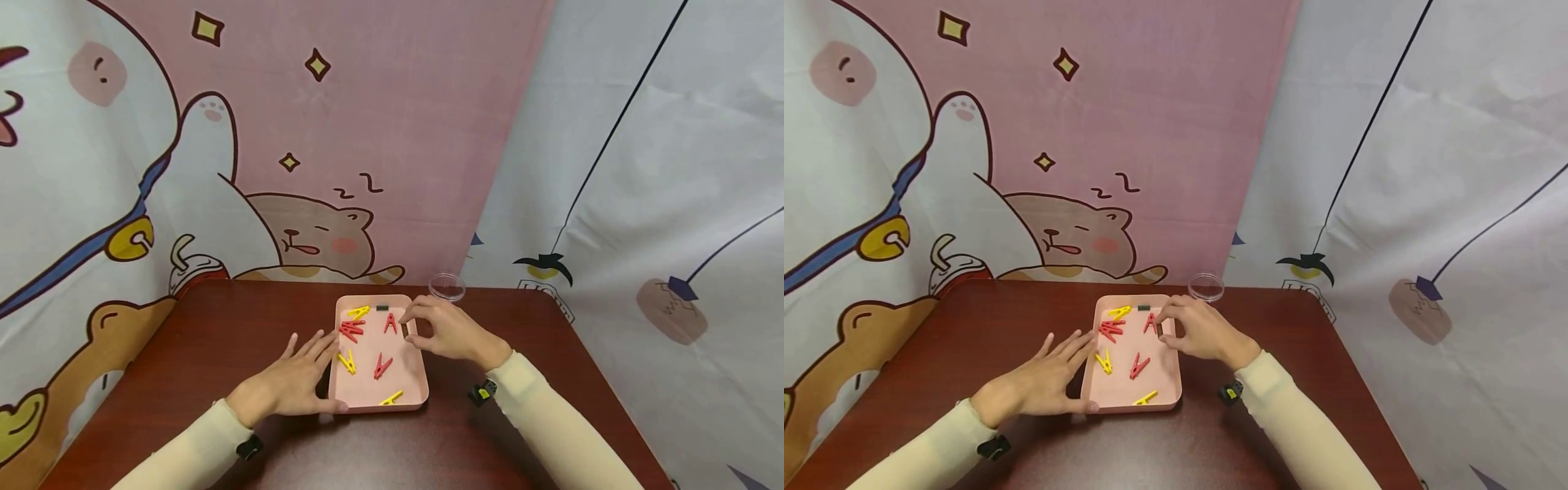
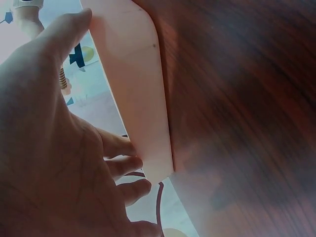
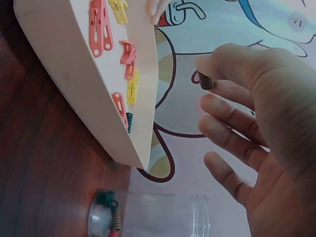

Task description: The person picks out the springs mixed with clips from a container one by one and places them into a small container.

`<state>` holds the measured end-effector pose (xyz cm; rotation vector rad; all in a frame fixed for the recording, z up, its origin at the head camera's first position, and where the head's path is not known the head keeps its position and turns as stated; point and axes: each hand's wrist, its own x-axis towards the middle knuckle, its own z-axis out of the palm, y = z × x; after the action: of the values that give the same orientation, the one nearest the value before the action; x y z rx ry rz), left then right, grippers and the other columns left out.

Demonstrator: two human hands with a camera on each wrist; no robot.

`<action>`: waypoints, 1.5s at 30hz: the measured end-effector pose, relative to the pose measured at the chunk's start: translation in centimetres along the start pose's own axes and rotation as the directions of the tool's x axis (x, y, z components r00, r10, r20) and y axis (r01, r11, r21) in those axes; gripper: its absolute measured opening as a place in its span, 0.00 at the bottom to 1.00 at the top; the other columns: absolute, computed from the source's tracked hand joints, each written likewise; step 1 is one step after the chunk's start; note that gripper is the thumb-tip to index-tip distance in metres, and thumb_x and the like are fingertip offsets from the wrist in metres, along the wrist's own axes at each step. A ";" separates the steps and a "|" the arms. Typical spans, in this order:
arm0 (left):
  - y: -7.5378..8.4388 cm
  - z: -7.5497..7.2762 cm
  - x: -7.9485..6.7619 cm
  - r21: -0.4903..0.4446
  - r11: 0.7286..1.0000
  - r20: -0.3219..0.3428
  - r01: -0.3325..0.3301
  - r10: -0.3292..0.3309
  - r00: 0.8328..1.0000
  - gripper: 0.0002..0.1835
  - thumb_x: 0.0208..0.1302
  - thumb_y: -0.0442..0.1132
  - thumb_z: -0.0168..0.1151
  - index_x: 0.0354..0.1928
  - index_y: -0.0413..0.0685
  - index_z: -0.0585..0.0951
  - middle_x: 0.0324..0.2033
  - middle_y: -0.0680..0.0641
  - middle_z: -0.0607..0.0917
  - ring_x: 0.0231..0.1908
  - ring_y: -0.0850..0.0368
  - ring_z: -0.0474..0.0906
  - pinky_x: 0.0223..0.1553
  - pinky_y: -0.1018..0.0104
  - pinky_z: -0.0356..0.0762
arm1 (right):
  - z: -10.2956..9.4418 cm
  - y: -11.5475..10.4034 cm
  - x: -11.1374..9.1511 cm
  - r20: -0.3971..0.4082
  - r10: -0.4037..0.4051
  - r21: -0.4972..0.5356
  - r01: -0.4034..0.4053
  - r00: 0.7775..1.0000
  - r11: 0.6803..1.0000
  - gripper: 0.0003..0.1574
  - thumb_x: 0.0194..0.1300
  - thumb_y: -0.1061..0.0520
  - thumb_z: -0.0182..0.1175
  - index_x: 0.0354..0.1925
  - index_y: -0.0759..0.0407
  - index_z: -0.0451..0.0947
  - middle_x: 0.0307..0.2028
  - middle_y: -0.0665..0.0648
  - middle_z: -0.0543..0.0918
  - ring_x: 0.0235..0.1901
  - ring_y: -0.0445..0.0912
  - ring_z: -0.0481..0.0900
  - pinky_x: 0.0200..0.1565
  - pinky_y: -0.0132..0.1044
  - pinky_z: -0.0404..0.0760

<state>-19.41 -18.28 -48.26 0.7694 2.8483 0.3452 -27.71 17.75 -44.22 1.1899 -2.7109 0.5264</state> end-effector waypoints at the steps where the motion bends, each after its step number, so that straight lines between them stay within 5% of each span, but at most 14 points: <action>1: 0.0 0.0 0.0 0.001 1.000 -0.001 -0.002 0.002 1.000 0.72 0.65 0.85 0.70 0.93 0.39 0.61 0.95 0.38 0.57 0.94 0.30 0.52 0.88 0.14 0.45 | -0.1 0.1 -0.1 -0.011 0.002 0.000 -0.002 1.000 1.000 0.19 0.74 0.51 0.81 0.60 0.49 0.94 0.59 0.49 0.91 0.61 0.48 0.90 0.66 0.51 0.91; 14: 0.3 -0.4 -0.1 -0.006 1.000 0.018 0.004 -0.004 1.000 0.72 0.65 0.85 0.69 0.93 0.39 0.60 0.95 0.38 0.56 0.95 0.30 0.51 0.89 0.14 0.43 | -0.9 1.9 -0.7 -0.147 0.031 0.028 -0.027 0.989 0.999 0.19 0.72 0.53 0.84 0.58 0.50 0.94 0.57 0.49 0.90 0.40 0.38 0.84 0.45 0.36 0.89; 28: 0.3 -0.2 -0.1 -0.012 1.000 0.005 0.002 -0.002 1.000 0.72 0.65 0.85 0.71 0.93 0.38 0.61 0.95 0.38 0.57 0.94 0.30 0.52 0.88 0.13 0.43 | -1.3 4.2 -0.8 -0.306 0.113 0.143 -0.072 0.945 0.987 0.21 0.72 0.60 0.83 0.61 0.59 0.93 0.59 0.58 0.91 0.58 0.59 0.94 0.58 0.59 0.96; 45: 0.3 0.0 0.0 0.002 1.000 0.004 0.002 -0.002 1.000 0.72 0.65 0.84 0.71 0.93 0.39 0.61 0.95 0.38 0.57 0.94 0.30 0.52 0.89 0.14 0.44 | -1.2 6.5 -1.1 -0.422 0.256 0.141 -0.216 0.870 0.966 0.20 0.72 0.58 0.82 0.60 0.61 0.94 0.59 0.61 0.92 0.56 0.59 0.91 0.53 0.55 0.87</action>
<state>-19.27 -18.09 -48.15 0.7661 2.8456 0.3401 -31.75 23.06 -45.13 0.6481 -2.4629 0.8412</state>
